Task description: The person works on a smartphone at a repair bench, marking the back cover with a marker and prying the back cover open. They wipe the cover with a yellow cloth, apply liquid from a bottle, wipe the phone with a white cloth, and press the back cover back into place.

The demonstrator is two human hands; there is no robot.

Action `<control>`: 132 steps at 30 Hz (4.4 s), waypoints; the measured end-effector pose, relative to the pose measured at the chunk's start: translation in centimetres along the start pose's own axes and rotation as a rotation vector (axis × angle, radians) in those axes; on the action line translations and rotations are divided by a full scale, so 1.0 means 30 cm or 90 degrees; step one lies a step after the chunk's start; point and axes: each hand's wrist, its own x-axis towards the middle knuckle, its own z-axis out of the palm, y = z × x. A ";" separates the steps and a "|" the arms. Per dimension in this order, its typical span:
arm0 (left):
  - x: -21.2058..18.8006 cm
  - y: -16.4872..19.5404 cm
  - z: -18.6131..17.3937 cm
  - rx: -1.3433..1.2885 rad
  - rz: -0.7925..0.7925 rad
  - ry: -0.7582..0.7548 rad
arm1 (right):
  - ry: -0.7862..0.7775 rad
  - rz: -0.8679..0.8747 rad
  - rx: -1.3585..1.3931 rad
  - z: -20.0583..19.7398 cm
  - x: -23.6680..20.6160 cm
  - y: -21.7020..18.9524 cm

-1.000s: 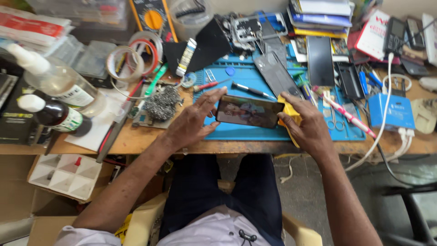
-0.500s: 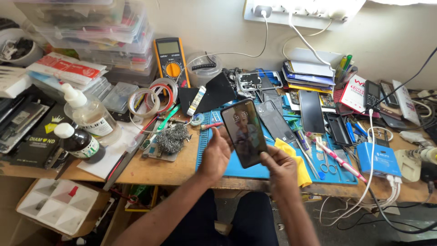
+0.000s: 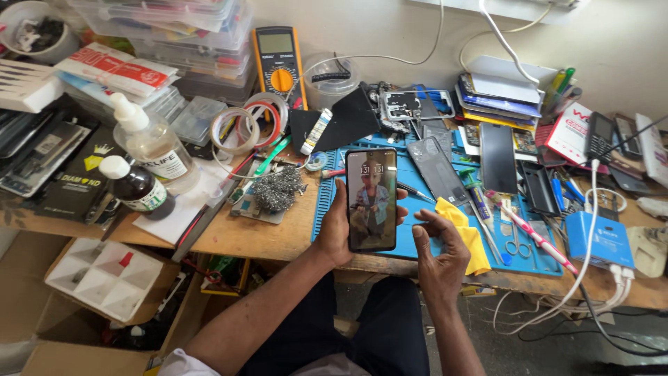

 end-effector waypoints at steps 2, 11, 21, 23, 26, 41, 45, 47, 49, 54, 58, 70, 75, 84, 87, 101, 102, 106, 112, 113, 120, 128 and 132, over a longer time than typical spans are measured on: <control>-0.001 -0.002 -0.002 0.007 -0.008 -0.015 | 0.007 -0.068 -0.052 -0.020 0.019 -0.005; -0.001 0.003 0.014 0.031 -0.024 0.000 | -0.016 -0.162 -0.112 -0.013 0.023 -0.016; 0.000 -0.012 -0.011 0.067 -0.031 -0.014 | -0.111 -0.323 -0.406 -0.003 0.166 -0.083; -0.003 -0.017 -0.025 0.087 -0.039 0.020 | -0.120 -0.339 -0.433 0.011 0.192 -0.099; -0.007 -0.027 -0.049 0.092 -0.053 0.073 | -0.131 -0.359 -0.461 0.023 0.206 -0.104; 0.000 -0.016 -0.001 0.074 -0.063 -0.001 | -0.055 -0.354 -0.307 -0.036 0.113 -0.050; 0.001 -0.016 -0.004 0.072 -0.055 0.007 | -0.068 -0.349 -0.290 -0.023 0.109 -0.042; 0.001 -0.018 -0.013 0.070 -0.055 0.016 | -0.074 -0.346 -0.287 -0.020 0.105 -0.036; 0.000 -0.021 -0.020 0.072 -0.055 0.028 | -0.082 -0.337 -0.290 -0.021 0.099 -0.031; 0.000 -0.022 -0.033 0.053 -0.067 0.003 | -0.090 -0.317 -0.290 -0.031 0.061 -0.027; 0.004 -0.027 -0.039 0.094 -0.027 0.050 | -0.118 -0.345 -0.284 -0.033 0.005 -0.022; 0.003 -0.017 -0.010 0.040 -0.043 0.043 | -0.071 -0.107 -0.143 -0.011 0.003 -0.058; -0.005 -0.013 0.003 -0.003 -0.022 0.047 | 0.007 -0.118 -0.254 -0.092 -0.016 -0.049; 0.013 -0.008 0.012 0.026 -0.012 0.046 | -0.048 -0.048 -0.501 -0.288 0.075 0.062; 0.015 -0.001 0.021 0.022 0.001 0.038 | 0.011 -0.241 -0.640 -0.263 0.086 0.006; -0.028 -0.083 0.062 0.261 -0.029 0.143 | -0.130 0.256 0.361 -0.032 -0.050 -0.021; -0.038 -0.084 0.072 0.350 0.021 0.183 | -0.124 0.239 0.327 -0.038 -0.043 -0.042; -0.072 -0.088 0.116 0.289 0.094 0.236 | -0.141 0.001 -0.179 -0.037 -0.036 -0.148; -0.099 -0.024 0.139 -0.055 0.174 0.295 | -0.277 -0.228 -0.263 -0.084 0.048 -0.158; -0.106 -0.010 0.138 -0.060 0.175 0.298 | -0.212 -0.219 -0.321 -0.107 0.104 -0.123; -0.102 -0.017 0.098 -0.096 0.172 0.196 | -0.151 -0.226 -0.613 -0.121 0.373 0.127; -0.074 -0.020 0.052 -0.112 0.168 0.138 | -0.191 -0.129 -0.768 -0.068 0.509 0.178; -0.063 -0.022 0.042 -0.131 0.160 0.128 | -0.005 -0.286 -0.460 -0.149 0.533 0.126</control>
